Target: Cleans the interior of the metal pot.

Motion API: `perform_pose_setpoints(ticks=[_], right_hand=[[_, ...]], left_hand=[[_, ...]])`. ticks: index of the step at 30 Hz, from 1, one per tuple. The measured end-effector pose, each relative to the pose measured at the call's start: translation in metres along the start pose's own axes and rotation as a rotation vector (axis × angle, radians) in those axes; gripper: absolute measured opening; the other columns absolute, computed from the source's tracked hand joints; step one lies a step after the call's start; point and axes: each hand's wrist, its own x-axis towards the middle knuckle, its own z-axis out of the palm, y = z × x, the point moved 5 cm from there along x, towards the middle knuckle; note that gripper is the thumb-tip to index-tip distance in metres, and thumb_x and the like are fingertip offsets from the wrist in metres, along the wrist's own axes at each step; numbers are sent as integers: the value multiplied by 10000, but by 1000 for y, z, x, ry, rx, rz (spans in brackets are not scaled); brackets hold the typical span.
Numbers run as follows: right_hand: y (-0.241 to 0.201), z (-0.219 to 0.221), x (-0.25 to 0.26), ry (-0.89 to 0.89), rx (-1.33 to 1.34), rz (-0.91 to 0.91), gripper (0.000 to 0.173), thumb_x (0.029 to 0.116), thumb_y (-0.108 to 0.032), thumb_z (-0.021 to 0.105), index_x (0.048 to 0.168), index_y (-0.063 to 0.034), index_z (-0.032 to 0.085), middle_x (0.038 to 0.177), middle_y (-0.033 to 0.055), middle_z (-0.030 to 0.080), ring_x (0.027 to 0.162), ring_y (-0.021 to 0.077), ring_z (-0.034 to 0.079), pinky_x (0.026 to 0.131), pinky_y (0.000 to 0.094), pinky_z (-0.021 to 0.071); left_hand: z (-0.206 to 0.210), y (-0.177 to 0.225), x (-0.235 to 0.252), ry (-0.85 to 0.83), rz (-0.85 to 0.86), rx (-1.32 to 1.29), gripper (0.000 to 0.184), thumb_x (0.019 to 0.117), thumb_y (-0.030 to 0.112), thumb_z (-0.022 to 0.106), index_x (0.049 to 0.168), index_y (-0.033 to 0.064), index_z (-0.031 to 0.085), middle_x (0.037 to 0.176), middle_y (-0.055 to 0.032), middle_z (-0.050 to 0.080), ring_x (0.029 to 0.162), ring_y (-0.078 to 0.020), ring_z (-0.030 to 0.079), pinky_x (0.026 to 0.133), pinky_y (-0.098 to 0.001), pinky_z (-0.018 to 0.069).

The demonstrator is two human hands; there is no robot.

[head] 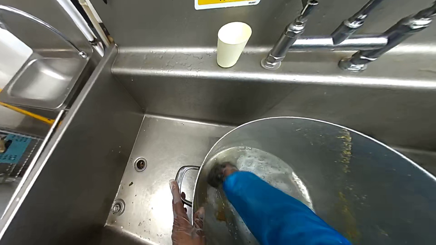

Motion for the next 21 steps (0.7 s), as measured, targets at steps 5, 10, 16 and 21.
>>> perform_pose_setpoints(ticks=[5, 10, 16, 21], right_hand=[[47, 106, -55, -67, 45, 2, 519, 1041, -284, 595, 1460, 16, 532, 1469, 297, 534, 1407, 431, 482, 1189, 565, 356], [6, 27, -27, -79, -278, -64, 480, 1043, -228, 578, 1454, 16, 536, 1483, 301, 519, 1410, 464, 472, 1173, 617, 354], [31, 89, -39, -30, -7, 22, 506, 1063, -261, 549, 1475, 30, 508, 1486, 303, 518, 1423, 448, 464, 1193, 582, 343], [17, 48, -48, -149, -297, -76, 460, 1049, -232, 558, 1423, 36, 556, 1465, 301, 536, 1400, 456, 486, 1164, 618, 367]], left_hand=[[-1, 0, 1, -6, 0, 8, 967, 911, 145, 695, 1643, 48, 72, 1671, -256, 145, 1429, -312, 440, 1102, -425, 443], [-1, 0, 1, -4, -29, 11, 966, 906, 147, 700, 1650, 86, 87, 1676, -227, 163, 1428, -288, 446, 1096, -410, 457], [-3, -2, 2, -6, 21, 27, 949, 914, 135, 689, 1636, 23, 84, 1673, -255, 142, 1438, -307, 431, 1113, -411, 438], [-1, 0, 3, -4, 4, 40, 948, 919, 158, 686, 1643, 52, 83, 1657, -257, 195, 1418, -279, 455, 1108, -398, 443]])
